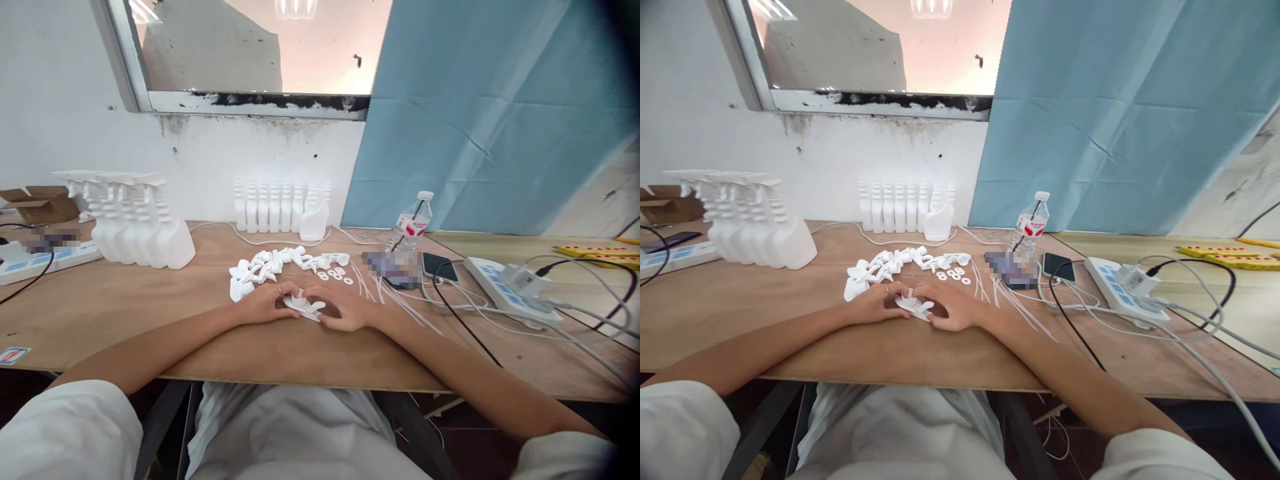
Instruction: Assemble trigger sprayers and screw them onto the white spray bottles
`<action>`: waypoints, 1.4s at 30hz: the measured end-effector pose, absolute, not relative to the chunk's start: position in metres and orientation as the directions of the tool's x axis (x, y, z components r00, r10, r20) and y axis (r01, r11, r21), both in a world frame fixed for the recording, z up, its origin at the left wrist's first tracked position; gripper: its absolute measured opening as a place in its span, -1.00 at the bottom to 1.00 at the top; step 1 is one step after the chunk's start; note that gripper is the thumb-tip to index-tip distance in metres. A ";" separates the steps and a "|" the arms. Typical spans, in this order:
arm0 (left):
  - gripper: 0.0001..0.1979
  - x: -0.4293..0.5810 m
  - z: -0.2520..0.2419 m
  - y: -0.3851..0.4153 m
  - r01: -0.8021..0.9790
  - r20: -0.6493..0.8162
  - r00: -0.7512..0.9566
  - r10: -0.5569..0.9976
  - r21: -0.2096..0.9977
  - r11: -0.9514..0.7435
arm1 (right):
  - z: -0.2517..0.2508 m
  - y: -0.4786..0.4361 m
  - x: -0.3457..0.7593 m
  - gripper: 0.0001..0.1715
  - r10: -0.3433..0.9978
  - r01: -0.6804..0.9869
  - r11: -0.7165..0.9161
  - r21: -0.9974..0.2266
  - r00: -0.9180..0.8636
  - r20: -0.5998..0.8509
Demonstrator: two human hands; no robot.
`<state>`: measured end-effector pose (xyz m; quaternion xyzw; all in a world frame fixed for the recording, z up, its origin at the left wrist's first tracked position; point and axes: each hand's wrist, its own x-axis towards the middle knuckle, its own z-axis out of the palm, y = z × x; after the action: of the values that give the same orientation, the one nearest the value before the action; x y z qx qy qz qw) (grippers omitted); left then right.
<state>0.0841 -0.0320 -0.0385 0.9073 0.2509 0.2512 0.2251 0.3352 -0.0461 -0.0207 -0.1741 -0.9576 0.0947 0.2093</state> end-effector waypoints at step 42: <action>-0.69 0.089 -0.037 -0.036 0.350 0.343 0.738 0.581 0.540 -0.765 | -0.002 0.019 0.433 -0.82 0.963 0.961 0.230 -0.155 -0.201 0.181</action>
<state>0.0894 -0.0360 -0.0366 0.9044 0.2574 0.2542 0.2264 0.4328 0.0187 -0.0015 -0.6205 -0.7749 0.0041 0.1199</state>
